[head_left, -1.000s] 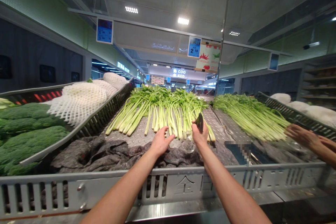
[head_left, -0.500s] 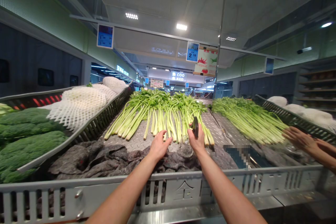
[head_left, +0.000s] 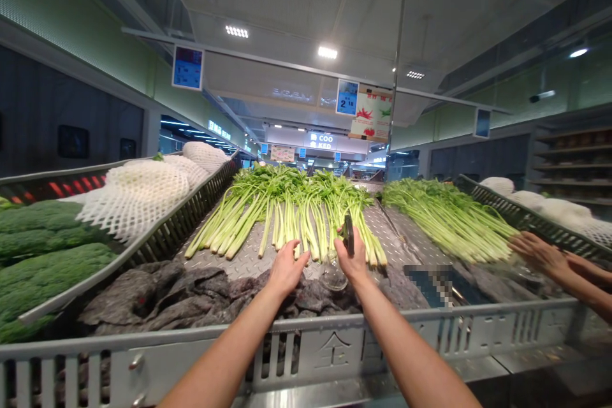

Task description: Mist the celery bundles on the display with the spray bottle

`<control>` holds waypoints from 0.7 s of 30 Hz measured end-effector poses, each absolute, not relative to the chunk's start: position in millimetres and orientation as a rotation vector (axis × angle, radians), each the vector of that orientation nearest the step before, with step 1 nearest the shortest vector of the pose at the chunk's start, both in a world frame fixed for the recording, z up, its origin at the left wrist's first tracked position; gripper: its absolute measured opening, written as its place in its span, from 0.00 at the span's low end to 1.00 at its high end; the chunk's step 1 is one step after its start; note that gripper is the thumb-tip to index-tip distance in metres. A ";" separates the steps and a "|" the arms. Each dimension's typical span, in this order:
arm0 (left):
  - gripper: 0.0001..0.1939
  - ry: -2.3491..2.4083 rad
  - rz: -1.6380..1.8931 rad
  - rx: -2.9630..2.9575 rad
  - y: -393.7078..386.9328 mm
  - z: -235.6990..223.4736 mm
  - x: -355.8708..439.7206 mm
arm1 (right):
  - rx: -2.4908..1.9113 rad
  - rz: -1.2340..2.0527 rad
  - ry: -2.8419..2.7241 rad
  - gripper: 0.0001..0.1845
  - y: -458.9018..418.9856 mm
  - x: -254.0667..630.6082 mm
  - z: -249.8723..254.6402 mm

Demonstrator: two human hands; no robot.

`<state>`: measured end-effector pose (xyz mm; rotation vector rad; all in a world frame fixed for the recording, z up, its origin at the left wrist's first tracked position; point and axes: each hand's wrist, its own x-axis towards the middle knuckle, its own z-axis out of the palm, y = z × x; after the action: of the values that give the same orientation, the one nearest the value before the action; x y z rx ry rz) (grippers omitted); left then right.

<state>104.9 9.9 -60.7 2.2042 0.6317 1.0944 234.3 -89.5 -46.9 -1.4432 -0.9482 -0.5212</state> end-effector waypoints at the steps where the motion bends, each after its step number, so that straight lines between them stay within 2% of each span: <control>1: 0.23 0.635 1.089 2.208 9.7 -60.4 104.6 | -1.449 -0.518 -0.950 0.14 -89.0 234.4 -47.3; 21: 0.24 0.679 1.084 2.245 14.4 -63.2 107.3 | -1.460 -0.500 -0.978 0.14 -88.4 231.5 -48.4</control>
<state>107.3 14.4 -63.2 2.2445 0.6787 1.0842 231.5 -88.4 -48.4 -1.4604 -0.9779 -0.5004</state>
